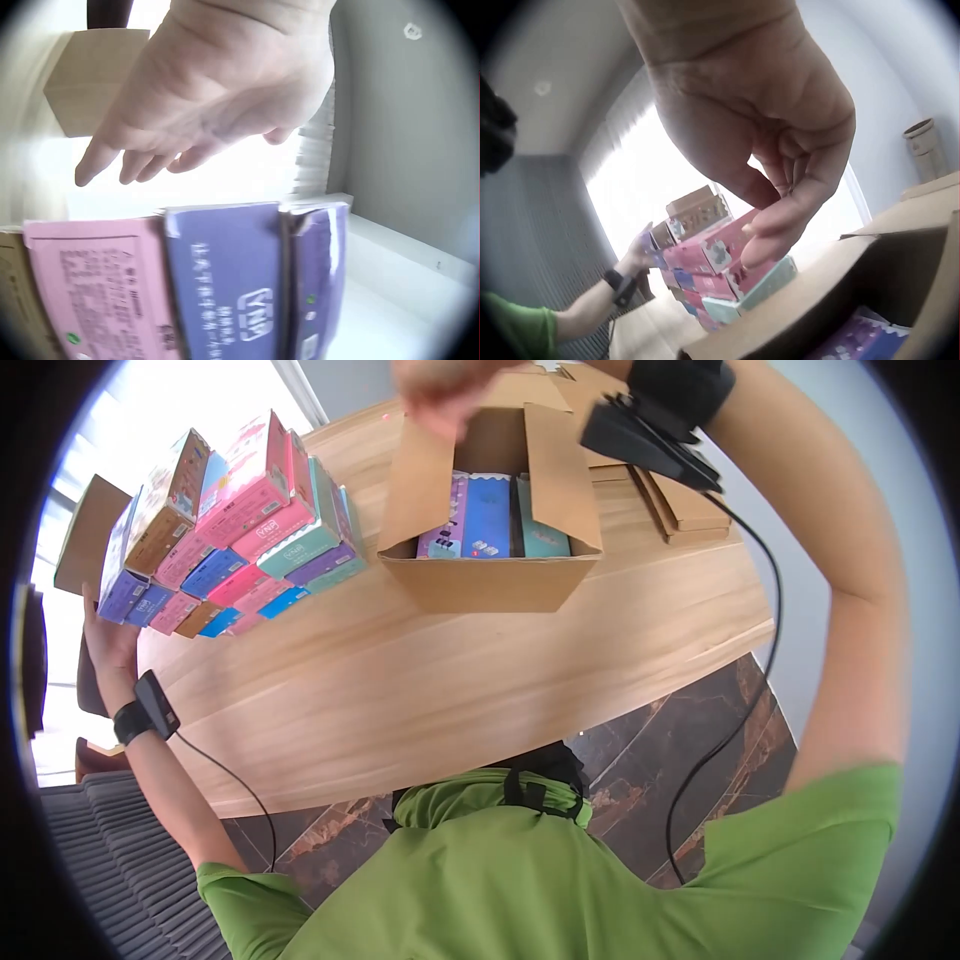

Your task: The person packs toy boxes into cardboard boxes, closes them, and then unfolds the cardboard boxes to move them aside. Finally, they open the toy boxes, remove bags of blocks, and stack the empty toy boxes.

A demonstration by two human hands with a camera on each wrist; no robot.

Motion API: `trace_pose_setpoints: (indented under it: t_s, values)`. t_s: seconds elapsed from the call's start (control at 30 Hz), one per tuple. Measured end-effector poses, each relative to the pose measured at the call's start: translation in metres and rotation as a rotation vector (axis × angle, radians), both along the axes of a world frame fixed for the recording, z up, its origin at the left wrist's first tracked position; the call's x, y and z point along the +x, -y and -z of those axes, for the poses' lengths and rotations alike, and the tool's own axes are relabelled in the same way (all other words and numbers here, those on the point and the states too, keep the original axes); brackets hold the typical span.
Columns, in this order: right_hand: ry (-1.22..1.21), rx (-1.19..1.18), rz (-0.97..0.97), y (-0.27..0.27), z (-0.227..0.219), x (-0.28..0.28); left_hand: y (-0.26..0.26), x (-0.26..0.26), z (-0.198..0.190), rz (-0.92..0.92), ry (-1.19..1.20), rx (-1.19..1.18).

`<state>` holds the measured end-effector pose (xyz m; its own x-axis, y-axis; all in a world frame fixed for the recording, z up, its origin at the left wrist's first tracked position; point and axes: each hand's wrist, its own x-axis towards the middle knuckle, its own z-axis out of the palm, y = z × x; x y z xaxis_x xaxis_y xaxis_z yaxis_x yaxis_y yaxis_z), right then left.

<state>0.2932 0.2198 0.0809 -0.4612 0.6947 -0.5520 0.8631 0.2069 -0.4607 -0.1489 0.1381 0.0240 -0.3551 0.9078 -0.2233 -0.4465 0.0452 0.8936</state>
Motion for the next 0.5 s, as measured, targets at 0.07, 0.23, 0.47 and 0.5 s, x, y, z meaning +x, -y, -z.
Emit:
trace_pose_setpoints:
  t_s: [0.07, 0.23, 0.47, 0.5]
  values:
    - [0.453, 0.048, -0.115, 0.017, 0.023, 0.007, -0.015, -0.059, 0.011, 0.513, -0.016, 0.097]
    - [0.713, 0.536, -0.443, 0.05, 0.052, -0.005, 0.001, -0.047, -0.01, -0.19, -0.623, 0.144]
    - [0.765, 0.489, -0.395, 0.043, 0.026, 0.002, 0.068, 0.235, -0.007, 0.23, -1.722, 0.73]
    - [0.711, 0.503, -0.365, 0.046, 0.021, 0.005, 0.065, 0.255, 0.003, 0.291, -1.805, 0.72]
